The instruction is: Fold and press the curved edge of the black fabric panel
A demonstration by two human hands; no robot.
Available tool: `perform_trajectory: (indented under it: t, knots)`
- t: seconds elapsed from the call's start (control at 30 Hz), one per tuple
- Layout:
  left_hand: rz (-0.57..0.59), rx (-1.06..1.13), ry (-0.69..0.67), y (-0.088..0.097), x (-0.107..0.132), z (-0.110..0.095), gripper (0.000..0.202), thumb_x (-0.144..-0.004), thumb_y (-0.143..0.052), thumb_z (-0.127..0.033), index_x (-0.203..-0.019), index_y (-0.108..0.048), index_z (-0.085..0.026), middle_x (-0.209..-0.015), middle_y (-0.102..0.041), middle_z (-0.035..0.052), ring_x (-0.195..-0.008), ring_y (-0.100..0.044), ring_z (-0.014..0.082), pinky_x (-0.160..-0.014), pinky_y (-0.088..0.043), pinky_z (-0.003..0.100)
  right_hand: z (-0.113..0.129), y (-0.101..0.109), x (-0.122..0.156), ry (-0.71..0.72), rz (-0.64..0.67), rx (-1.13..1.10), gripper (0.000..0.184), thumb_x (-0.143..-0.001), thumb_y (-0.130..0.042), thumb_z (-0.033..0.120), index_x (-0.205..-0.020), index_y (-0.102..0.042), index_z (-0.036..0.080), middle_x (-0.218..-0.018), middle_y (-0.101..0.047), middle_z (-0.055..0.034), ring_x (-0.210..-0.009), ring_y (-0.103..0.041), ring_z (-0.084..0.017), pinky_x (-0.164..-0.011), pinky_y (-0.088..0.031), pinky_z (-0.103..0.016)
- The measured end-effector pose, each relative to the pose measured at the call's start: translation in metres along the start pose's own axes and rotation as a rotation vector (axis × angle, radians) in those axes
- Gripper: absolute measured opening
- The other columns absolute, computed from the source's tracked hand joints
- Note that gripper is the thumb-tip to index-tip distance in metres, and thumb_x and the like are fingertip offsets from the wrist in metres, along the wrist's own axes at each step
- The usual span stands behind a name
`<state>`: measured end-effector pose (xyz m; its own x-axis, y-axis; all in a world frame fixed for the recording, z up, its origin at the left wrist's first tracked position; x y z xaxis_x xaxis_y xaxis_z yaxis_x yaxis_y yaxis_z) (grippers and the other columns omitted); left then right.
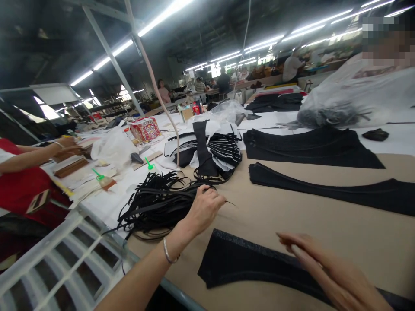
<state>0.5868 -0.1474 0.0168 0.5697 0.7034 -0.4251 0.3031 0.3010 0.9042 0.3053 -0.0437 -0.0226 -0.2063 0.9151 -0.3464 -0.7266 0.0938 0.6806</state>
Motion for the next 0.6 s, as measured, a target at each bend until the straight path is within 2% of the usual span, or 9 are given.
perform_trajectory:
  t: [0.1, 0.17, 0.23, 0.33, 0.4, 0.47, 0.53, 0.6]
  knots:
    - [0.015, 0.028, -0.083, 0.002, -0.005, -0.028, 0.027, -0.099, -0.037, -0.022, -0.099, -0.063, -0.023, -0.081, -0.060, 0.0006, -0.085, -0.052, 0.0151, -0.100, -0.025, 0.037, 0.034, -0.012, -0.050, -0.203, 0.092, -0.294, 0.055, -0.091, -0.039, 0.062, -0.124, -0.059, 0.022, -0.119, -0.064, -0.0122, -0.106, -0.063, -0.027, -0.089, -0.055, -0.040]
    - [0.018, 0.051, -0.109, 0.001, -0.007, -0.042, 0.027, -0.100, -0.036, -0.025, -0.099, -0.063, -0.024, -0.082, -0.059, 0.0012, -0.085, -0.051, 0.0165, -0.096, -0.026, 0.038, 0.051, -0.024, -0.074, -0.308, 0.235, -0.464, 0.058, -0.086, -0.041, 0.069, -0.101, -0.062, 0.016, -0.097, -0.068, -0.0124, -0.087, -0.067, -0.024, -0.075, -0.056, -0.035]
    - [0.020, 0.086, -0.109, 0.000, -0.008, -0.051, 0.028, -0.100, -0.035, -0.027, -0.098, -0.063, -0.023, -0.083, -0.059, 0.0016, -0.085, -0.051, 0.0171, -0.093, -0.028, 0.038, 0.057, -0.032, -0.085, -0.387, 0.333, -0.554, 0.056, -0.078, -0.049, 0.072, -0.080, -0.055, 0.017, -0.069, -0.060, -0.0042, -0.059, -0.060, -0.017, -0.056, -0.051, -0.027]
    - [0.037, 0.168, -0.079, 0.003, -0.007, -0.054, 0.030, -0.101, -0.032, -0.031, -0.105, -0.061, -0.022, -0.088, -0.060, 0.0022, -0.088, -0.053, 0.0169, -0.088, -0.030, 0.035, 0.052, -0.030, -0.086, -0.418, 0.359, -0.578, 0.052, -0.073, -0.056, 0.069, -0.076, -0.050, 0.018, -0.054, -0.045, 0.0051, -0.043, -0.045, -0.010, -0.044, -0.038, -0.023]
    - [0.067, 0.236, -0.058, 0.008, -0.006, -0.052, 0.032, -0.102, -0.030, -0.032, -0.112, -0.058, -0.023, -0.092, -0.062, 0.0011, -0.090, -0.056, 0.0149, -0.084, -0.032, 0.032, 0.047, -0.018, -0.081, -0.368, 0.376, -0.514, 0.048, -0.080, -0.050, 0.065, -0.080, -0.053, 0.017, -0.054, -0.045, 0.0047, -0.045, -0.046, -0.011, -0.046, -0.038, -0.024]
    - [0.113, 0.293, -0.052, 0.014, -0.005, -0.050, 0.033, -0.102, -0.028, -0.032, -0.110, -0.059, -0.024, -0.092, -0.064, -0.0012, -0.089, -0.058, 0.0124, -0.080, -0.034, 0.029, 0.046, -0.002, -0.076, -0.271, 0.382, -0.356, 0.044, -0.088, -0.043, 0.059, -0.087, -0.058, 0.017, -0.060, -0.051, 0.0020, -0.053, -0.051, -0.013, -0.053, -0.041, -0.026]
    - [0.148, 0.318, -0.054, 0.018, -0.006, -0.052, 0.033, -0.102, -0.029, -0.033, -0.105, -0.061, -0.024, -0.088, -0.063, -0.0018, -0.086, -0.058, 0.0123, -0.079, -0.033, 0.028, 0.049, 0.012, -0.072, -0.177, 0.358, -0.219, 0.042, -0.094, -0.038, 0.053, -0.098, -0.061, 0.018, -0.074, -0.060, -0.0015, -0.068, -0.058, -0.016, -0.065, -0.044, -0.028]
    - [0.161, 0.288, -0.053, 0.021, -0.008, -0.058, 0.034, -0.102, -0.030, -0.032, -0.100, -0.062, -0.022, -0.087, -0.062, -0.0005, -0.085, -0.057, 0.0142, -0.080, -0.032, 0.030, 0.056, 0.019, -0.070, -0.137, 0.318, -0.207, 0.041, -0.096, -0.036, 0.051, -0.108, -0.060, 0.020, -0.088, -0.065, -0.0040, -0.083, -0.061, -0.018, -0.074, -0.045, -0.029]
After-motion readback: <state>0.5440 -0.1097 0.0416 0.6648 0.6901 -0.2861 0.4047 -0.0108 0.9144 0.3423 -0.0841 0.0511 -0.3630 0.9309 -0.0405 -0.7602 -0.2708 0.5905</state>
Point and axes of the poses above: each hand's wrist, its own x-axis away from the middle knuckle, its own y-axis out of the back of the hand, z = x × y, the point moved 2 cm from there along -x, towards the middle knuckle
